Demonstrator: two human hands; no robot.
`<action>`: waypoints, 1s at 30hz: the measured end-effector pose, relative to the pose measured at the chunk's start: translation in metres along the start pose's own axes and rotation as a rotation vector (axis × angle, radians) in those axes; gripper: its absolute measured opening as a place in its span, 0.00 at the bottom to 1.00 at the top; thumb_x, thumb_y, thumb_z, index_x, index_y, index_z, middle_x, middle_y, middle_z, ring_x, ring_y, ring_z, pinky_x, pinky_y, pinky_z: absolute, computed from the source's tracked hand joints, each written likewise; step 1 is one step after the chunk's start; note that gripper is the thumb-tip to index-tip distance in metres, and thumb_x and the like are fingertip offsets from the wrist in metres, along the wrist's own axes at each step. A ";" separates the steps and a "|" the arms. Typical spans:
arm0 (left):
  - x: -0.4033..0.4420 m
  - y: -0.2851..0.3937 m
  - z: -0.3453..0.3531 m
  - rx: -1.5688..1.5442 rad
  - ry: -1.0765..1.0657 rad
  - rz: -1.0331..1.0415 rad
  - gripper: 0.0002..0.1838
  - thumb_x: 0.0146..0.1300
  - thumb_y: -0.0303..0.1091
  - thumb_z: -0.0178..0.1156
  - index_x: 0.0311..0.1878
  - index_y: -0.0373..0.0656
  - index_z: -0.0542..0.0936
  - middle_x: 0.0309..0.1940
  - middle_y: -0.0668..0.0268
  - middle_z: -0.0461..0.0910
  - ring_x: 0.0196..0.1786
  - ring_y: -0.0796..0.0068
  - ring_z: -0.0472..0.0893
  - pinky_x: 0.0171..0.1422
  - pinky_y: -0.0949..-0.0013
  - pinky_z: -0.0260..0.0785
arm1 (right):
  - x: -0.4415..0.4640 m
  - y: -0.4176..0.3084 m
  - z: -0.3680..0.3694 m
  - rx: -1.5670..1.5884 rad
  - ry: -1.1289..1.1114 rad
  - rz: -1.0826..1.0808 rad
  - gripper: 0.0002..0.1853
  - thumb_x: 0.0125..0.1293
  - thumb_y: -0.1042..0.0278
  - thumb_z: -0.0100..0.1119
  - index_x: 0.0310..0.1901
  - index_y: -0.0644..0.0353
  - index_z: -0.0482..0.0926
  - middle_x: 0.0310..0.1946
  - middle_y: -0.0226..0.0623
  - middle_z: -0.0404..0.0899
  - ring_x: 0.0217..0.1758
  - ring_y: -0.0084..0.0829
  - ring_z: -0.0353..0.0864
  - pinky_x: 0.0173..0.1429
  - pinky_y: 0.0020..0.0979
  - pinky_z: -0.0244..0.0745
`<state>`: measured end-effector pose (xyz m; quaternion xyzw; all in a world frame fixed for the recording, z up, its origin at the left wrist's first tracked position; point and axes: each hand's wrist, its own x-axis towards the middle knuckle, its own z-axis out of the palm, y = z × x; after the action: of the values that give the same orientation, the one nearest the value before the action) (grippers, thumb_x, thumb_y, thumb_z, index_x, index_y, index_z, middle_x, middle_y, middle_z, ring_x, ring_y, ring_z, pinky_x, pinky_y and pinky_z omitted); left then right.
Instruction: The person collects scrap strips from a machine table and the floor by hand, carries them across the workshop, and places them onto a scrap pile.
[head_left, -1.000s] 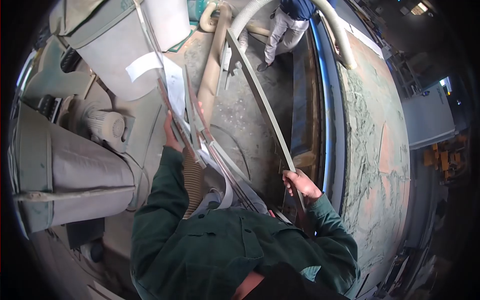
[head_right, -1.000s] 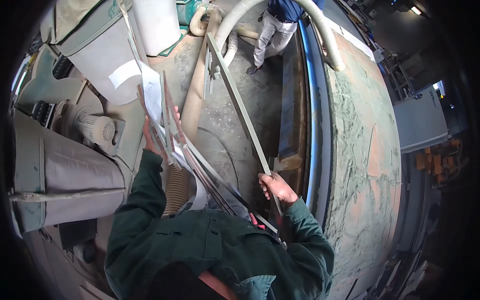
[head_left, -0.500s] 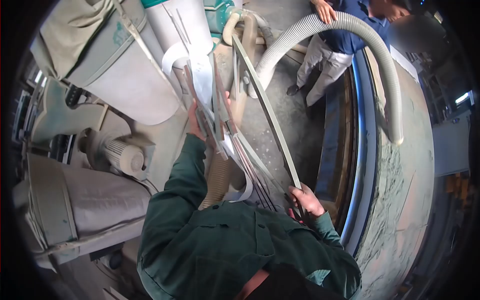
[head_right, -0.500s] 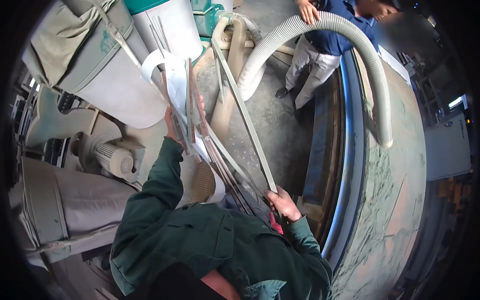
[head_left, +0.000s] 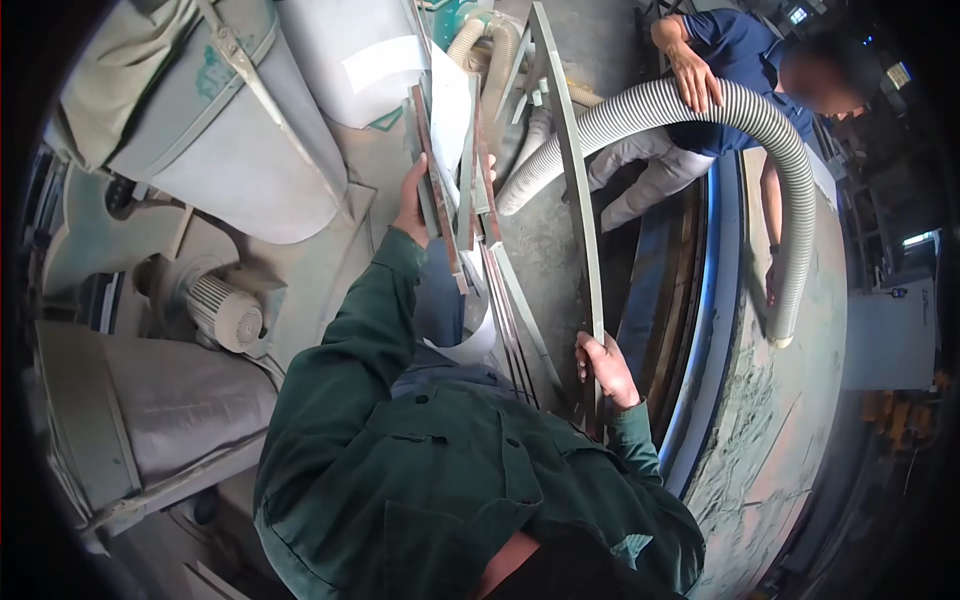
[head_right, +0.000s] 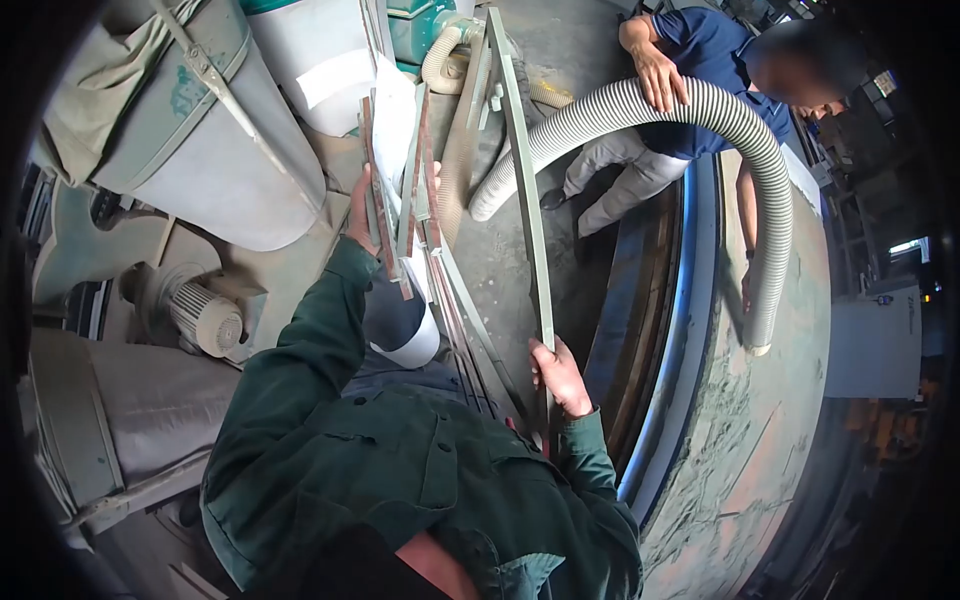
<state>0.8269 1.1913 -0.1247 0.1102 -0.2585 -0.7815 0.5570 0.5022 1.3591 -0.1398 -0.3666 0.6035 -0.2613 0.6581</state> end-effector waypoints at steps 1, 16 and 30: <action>0.008 0.002 -0.002 -0.015 -0.011 -0.017 0.47 0.58 0.66 0.46 0.67 0.33 0.54 0.63 0.49 0.62 0.61 0.57 0.69 0.65 0.59 0.63 | 0.006 -0.001 0.001 -0.011 0.004 -0.010 0.13 0.63 0.56 0.53 0.33 0.56 0.67 0.18 0.25 0.66 0.15 0.19 0.64 0.20 0.22 0.62; 0.236 0.068 -0.133 -0.203 -0.166 -0.285 0.44 0.58 0.60 0.49 0.66 0.31 0.55 0.61 0.44 0.64 0.59 0.49 0.70 0.64 0.55 0.62 | 0.180 -0.073 0.062 0.004 0.197 -0.031 0.13 0.62 0.58 0.54 0.32 0.59 0.68 0.16 0.26 0.65 0.14 0.19 0.64 0.18 0.24 0.61; 0.415 0.177 -0.166 -0.086 -0.175 -0.376 0.49 0.55 0.63 0.53 0.67 0.32 0.52 0.62 0.40 0.62 0.59 0.44 0.69 0.64 0.53 0.61 | 0.285 -0.211 0.118 0.251 0.401 0.016 0.11 0.62 0.61 0.52 0.29 0.58 0.66 0.14 0.26 0.64 0.12 0.20 0.64 0.16 0.24 0.61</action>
<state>0.8997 0.7165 -0.1234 0.0643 -0.2472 -0.8887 0.3808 0.6777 1.0288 -0.1428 -0.2179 0.6878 -0.3969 0.5674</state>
